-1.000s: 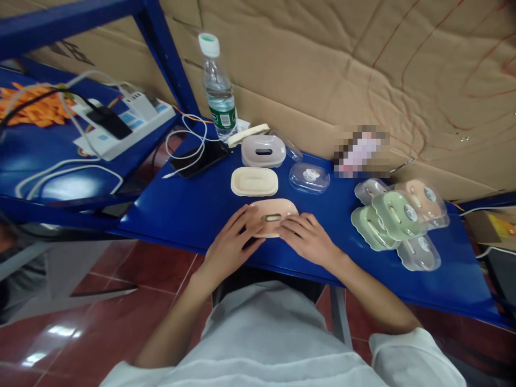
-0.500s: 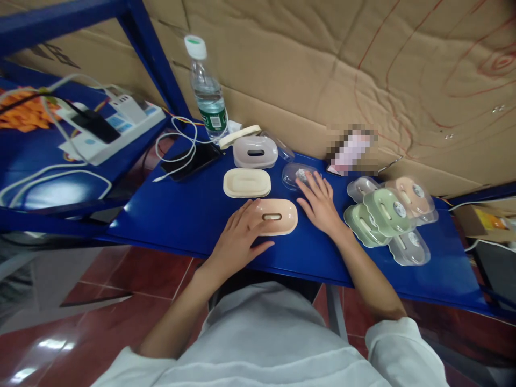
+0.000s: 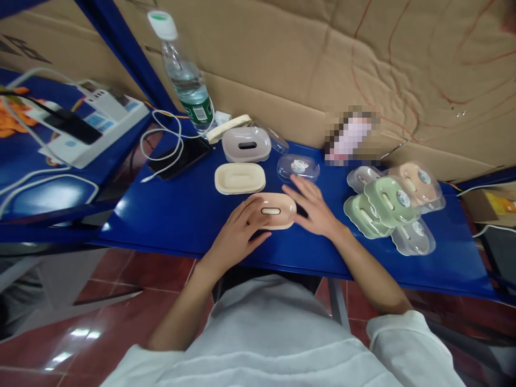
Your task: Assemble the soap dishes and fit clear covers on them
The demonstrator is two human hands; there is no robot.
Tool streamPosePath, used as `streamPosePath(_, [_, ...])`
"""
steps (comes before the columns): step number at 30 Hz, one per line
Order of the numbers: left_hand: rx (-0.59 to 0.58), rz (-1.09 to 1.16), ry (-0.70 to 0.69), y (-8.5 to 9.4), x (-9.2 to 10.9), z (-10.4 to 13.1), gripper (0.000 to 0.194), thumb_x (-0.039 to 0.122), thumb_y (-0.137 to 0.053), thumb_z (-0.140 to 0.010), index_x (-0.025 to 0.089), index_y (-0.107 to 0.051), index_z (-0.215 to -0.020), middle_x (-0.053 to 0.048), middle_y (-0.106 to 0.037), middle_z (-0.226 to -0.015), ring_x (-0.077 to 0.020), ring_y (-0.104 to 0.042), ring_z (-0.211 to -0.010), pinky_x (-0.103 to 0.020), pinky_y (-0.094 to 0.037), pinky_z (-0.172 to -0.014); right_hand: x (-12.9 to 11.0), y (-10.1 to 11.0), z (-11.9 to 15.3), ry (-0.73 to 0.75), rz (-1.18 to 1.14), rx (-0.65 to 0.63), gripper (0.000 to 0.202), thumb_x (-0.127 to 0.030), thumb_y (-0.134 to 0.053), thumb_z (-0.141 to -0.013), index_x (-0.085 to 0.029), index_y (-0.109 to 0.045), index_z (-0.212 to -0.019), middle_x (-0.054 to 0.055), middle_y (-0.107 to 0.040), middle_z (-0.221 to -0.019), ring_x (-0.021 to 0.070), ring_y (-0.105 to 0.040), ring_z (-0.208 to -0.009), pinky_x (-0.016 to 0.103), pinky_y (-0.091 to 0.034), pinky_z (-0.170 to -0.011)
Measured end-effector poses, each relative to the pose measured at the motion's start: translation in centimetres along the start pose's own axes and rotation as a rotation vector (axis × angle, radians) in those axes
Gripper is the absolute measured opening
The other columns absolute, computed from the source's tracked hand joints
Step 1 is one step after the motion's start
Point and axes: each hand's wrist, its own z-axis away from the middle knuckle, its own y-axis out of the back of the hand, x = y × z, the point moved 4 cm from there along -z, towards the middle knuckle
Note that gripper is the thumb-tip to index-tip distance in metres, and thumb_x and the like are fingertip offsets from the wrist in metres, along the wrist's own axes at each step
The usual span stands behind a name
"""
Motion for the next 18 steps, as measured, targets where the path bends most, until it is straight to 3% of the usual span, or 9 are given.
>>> streamPosePath(3, [0.042, 0.006, 0.014, 0.2, 0.2, 0.0, 0.043, 0.029, -0.073, -0.101, 0.027, -0.064, -0.143, -0.016, -0.038, -0.173, -0.0389, -0.036, -0.163, -0.064, -0.042, -0.128, 2.3, 0.6, -0.3, -0.252, 0.094, 0.155, 0.072, -0.057, -0.044, -0.112, -0.028, -0.026, -0.175, 0.014, -0.032, -0.179, 0.0400, -0.023, -0.168, 0.073, -0.018, -0.133])
streamPosePath(5, [0.071, 0.025, 0.035, 0.4, 0.2, 0.0, 0.049, 0.030, -0.074, -0.100, 0.028, -0.060, -0.147, -0.016, -0.035, -0.174, -0.0395, -0.034, -0.164, -0.065, -0.042, -0.128, 3.2, 0.6, -0.1, -0.309, 0.117, 0.198, 0.072, -0.059, -0.053, -0.109, -0.025, -0.037, -0.171, 0.019, -0.048, -0.167, 0.0427, -0.037, -0.161, 0.076, -0.019, -0.131])
streamPosePath(7, [0.073, 0.065, 0.058, 0.5, 0.2, 0.1, 0.052, 0.030, -0.073, -0.101, 0.029, -0.056, -0.151, -0.016, -0.035, -0.174, -0.0383, -0.036, -0.164, -0.063, -0.043, -0.128, 3.5, 0.5, 0.2, -0.311, 0.094, 0.224, 0.068, -0.062, -0.063, -0.103, -0.028, -0.053, -0.161, 0.018, -0.055, -0.156, 0.0432, -0.046, -0.152, 0.076, -0.026, -0.129])
streamPosePath(12, [0.041, 0.175, 0.171, 0.7, -0.2, 0.2, 0.054, 0.034, -0.067, -0.104, 0.030, -0.051, -0.155, -0.013, -0.041, -0.172, -0.0333, -0.042, -0.161, -0.057, -0.042, -0.130, 3.0, 0.9, 0.8, -0.265, -0.081, 0.294, 0.057, -0.062, -0.062, -0.103, -0.029, -0.065, -0.150, 0.016, -0.055, -0.155, 0.0372, -0.055, -0.146, 0.062, -0.050, -0.120])
streamPosePath(18, [0.080, 0.324, 0.286, 0.5, -1.2, 0.5, 0.081, 0.041, -0.080, -0.096, 0.030, -0.038, -0.164, -0.014, -0.048, -0.168, -0.0327, -0.048, -0.157, -0.054, -0.042, -0.131, -0.5, 2.2, 0.8, -0.004, -0.056, 0.343, 0.038, -0.039, -0.055, -0.110, -0.033, -0.069, -0.145, 0.010, -0.067, -0.143, 0.0305, -0.063, -0.138, 0.062, -0.042, -0.128])
